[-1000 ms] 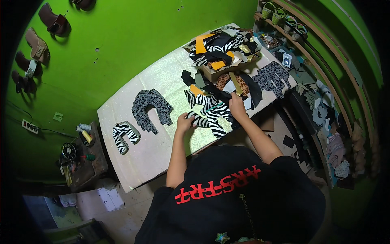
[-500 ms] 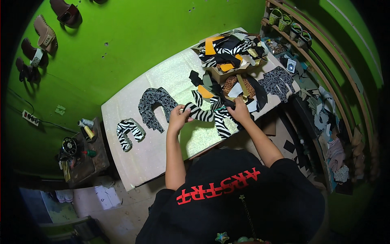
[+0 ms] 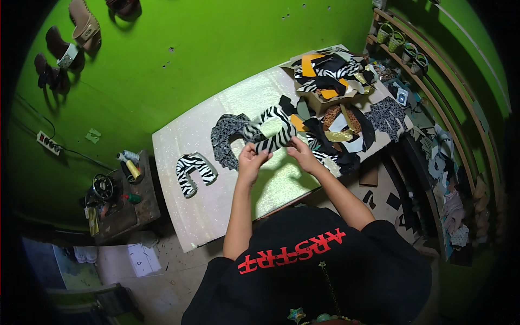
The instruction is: Sorting and matching patterned shoe upper components on a workbench.
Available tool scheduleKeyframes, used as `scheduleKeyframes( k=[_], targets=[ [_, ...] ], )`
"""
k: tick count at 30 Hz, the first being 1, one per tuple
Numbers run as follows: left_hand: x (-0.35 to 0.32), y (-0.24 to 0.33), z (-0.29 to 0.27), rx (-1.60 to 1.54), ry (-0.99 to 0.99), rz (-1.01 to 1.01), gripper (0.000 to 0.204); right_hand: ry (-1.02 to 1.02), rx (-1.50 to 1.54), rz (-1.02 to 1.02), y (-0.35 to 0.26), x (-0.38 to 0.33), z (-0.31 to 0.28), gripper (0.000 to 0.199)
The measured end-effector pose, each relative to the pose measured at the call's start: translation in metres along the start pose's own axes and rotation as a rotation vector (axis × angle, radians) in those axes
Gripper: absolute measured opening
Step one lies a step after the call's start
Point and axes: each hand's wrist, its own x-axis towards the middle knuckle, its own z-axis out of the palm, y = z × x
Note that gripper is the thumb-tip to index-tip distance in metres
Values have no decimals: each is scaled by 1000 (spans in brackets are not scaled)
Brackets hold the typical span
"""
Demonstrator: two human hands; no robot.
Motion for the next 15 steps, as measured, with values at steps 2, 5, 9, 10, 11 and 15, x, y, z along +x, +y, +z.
scheduleKeyframes(
  k=[2,5,9,10,11,15],
  targets=[
    [-8,-8,-22,62,-20,-6,16,69,164,-55,-22,11,45,27],
    [-22,2,-43,264,-57,-44,20,140,165,-104,-32,26,74,20],
    [-38,22,-99,439,192,-307,46,-12,126,-135,-40,37,107,21],
    [-43,23,-117,454,254,-259,51,-94,150,-63,-42,38,117,21],
    [-45,23,-134,398,335,-221,58,-176,173,10,-42,39,125,22],
    [-65,56,-151,209,353,-153,45,-413,137,111,-35,48,160,24]
  ],
)
